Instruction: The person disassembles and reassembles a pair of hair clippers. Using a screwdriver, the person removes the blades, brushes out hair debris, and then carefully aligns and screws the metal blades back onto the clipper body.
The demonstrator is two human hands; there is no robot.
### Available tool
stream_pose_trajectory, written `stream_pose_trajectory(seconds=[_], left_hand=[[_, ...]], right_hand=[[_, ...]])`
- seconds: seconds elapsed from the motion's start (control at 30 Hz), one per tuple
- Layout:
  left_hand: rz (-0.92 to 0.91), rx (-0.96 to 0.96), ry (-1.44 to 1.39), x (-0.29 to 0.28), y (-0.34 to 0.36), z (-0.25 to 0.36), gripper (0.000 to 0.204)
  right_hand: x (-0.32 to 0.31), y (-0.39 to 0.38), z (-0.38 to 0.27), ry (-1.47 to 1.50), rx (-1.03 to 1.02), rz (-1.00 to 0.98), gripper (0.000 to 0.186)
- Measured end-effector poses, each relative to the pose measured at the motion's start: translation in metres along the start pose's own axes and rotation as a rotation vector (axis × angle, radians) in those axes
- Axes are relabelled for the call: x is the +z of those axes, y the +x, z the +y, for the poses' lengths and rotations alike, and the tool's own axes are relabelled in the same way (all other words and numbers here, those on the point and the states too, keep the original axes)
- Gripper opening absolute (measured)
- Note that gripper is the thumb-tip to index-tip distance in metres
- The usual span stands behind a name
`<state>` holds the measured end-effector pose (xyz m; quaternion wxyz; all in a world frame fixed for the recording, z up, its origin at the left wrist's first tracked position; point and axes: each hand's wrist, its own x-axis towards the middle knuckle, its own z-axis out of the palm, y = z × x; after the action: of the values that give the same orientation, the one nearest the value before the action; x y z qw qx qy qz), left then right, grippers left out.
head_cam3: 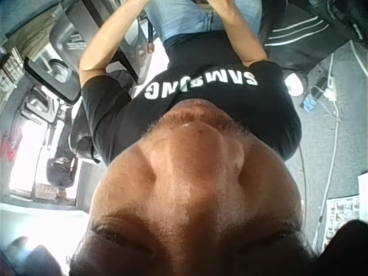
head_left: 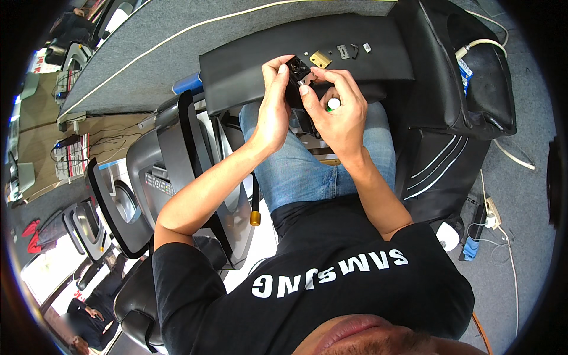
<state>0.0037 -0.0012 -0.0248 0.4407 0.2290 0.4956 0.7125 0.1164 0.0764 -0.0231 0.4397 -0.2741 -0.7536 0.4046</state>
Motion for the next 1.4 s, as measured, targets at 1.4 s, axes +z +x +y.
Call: stream_pose_trajectory(seconds=[1.4], left_hand=[[-0.286, -0.401, -0.278, 0.002, -0.008, 0.025, 0.060]], right_hand=[[-0.027, 0.004, -0.029, 0.554, 0.220, -0.099, 0.023]])
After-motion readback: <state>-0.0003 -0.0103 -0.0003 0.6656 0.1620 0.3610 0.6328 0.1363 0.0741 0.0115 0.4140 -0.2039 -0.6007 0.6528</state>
